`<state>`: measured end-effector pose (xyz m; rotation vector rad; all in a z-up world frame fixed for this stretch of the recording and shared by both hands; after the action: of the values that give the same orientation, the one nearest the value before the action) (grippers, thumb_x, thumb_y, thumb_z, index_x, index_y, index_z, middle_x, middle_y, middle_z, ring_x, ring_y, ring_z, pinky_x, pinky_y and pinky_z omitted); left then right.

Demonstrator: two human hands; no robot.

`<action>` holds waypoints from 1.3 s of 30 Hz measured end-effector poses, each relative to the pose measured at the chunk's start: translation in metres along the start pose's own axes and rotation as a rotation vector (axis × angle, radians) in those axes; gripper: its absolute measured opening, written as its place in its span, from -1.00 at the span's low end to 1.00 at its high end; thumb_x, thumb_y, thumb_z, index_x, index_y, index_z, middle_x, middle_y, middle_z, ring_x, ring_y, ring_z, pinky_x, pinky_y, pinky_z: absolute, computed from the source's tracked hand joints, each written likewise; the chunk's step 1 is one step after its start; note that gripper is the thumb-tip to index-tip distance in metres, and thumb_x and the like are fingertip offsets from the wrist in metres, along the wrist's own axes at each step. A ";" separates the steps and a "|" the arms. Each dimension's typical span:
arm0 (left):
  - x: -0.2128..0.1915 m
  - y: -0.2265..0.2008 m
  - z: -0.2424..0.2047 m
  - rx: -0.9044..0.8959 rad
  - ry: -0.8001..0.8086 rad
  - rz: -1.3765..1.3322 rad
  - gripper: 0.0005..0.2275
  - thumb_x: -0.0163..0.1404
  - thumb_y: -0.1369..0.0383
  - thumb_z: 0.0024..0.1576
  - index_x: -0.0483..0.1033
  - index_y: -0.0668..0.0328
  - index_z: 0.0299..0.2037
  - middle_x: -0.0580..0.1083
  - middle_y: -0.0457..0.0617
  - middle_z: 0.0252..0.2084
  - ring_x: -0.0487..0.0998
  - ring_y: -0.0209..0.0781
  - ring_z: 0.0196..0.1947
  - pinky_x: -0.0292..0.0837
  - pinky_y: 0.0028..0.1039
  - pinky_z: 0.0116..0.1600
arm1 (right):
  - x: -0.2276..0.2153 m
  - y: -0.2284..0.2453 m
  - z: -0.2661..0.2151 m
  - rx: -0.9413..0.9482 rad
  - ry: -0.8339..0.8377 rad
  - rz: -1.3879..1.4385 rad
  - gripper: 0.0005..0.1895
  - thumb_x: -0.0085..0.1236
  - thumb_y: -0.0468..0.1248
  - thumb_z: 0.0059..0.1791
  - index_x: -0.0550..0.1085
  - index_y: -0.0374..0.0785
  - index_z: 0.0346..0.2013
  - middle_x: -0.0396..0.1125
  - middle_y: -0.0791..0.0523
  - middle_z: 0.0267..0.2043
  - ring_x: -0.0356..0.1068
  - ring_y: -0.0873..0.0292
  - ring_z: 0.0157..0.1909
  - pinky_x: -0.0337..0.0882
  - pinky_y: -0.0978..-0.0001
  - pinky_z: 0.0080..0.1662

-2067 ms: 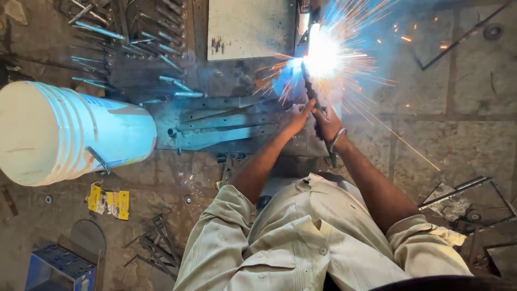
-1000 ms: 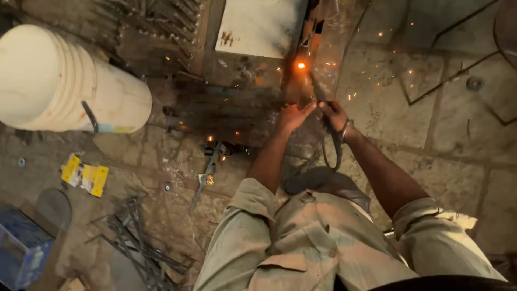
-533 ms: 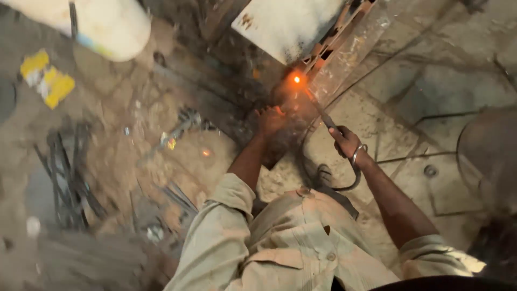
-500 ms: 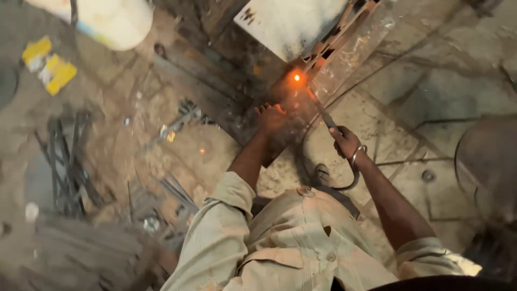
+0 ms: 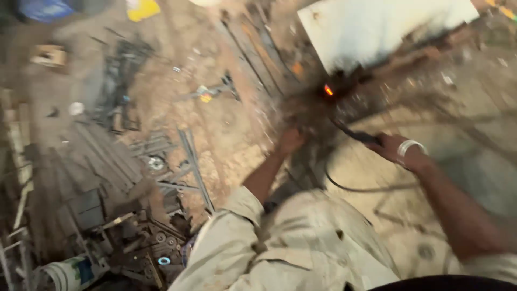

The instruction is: Welding and assembling metal components of a frame or structure in a workshop.

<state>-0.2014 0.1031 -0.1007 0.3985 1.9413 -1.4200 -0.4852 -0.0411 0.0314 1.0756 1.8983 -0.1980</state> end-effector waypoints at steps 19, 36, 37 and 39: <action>0.075 -0.117 -0.005 -0.337 -0.152 -0.365 -0.47 -0.20 -0.04 0.22 0.51 0.32 0.06 0.56 0.41 -0.03 0.60 0.23 0.00 0.45 -0.10 0.12 | -0.023 -0.091 0.078 -0.064 0.206 0.712 -0.59 -0.03 0.21 -0.08 0.48 -0.04 -0.41 0.26 0.17 -0.68 0.29 0.18 -0.65 0.36 0.24 -0.54; 0.113 -0.151 0.023 -0.598 -0.509 -0.707 -0.12 -0.28 -0.39 0.09 0.38 0.29 0.33 0.30 0.37 0.38 0.24 0.22 0.42 0.11 -0.23 0.43 | -0.026 -0.081 0.075 -0.432 -0.140 0.088 -0.35 -0.04 0.23 0.05 0.33 -0.24 0.15 0.44 -0.27 -0.31 0.43 -0.42 -0.22 0.39 -0.26 -0.14; 0.114 -0.152 0.022 -0.605 -0.514 -0.717 -0.12 -0.28 -0.39 0.09 0.38 0.29 0.33 0.30 0.37 0.38 0.24 0.22 0.42 0.11 -0.23 0.43 | -0.028 -0.080 0.074 -0.435 -0.132 0.078 -0.35 -0.04 0.23 0.05 0.33 -0.24 0.15 0.44 -0.27 -0.31 0.43 -0.42 -0.22 0.39 -0.26 -0.14; 0.115 -0.155 0.022 -0.631 -0.457 -0.622 -0.09 -0.29 -0.41 0.06 0.36 0.29 0.34 0.24 0.37 0.42 0.16 0.22 0.46 0.02 -0.22 0.47 | -0.034 -0.079 0.072 -0.424 -0.124 0.063 -0.35 -0.05 0.23 0.04 0.33 -0.22 0.16 0.45 -0.25 -0.31 0.44 -0.42 -0.22 0.40 -0.25 -0.14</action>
<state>-0.3700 0.0111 -0.0723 -0.8093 2.0528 -1.0110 -0.4915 -0.1470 -0.0047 0.8117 1.6922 0.1654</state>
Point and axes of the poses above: each hand's wrist, its own z-axis towards the middle knuckle, its own x-axis out of the palm, y = z × x, the point moved 8 cm from there along z, towards the middle knuckle
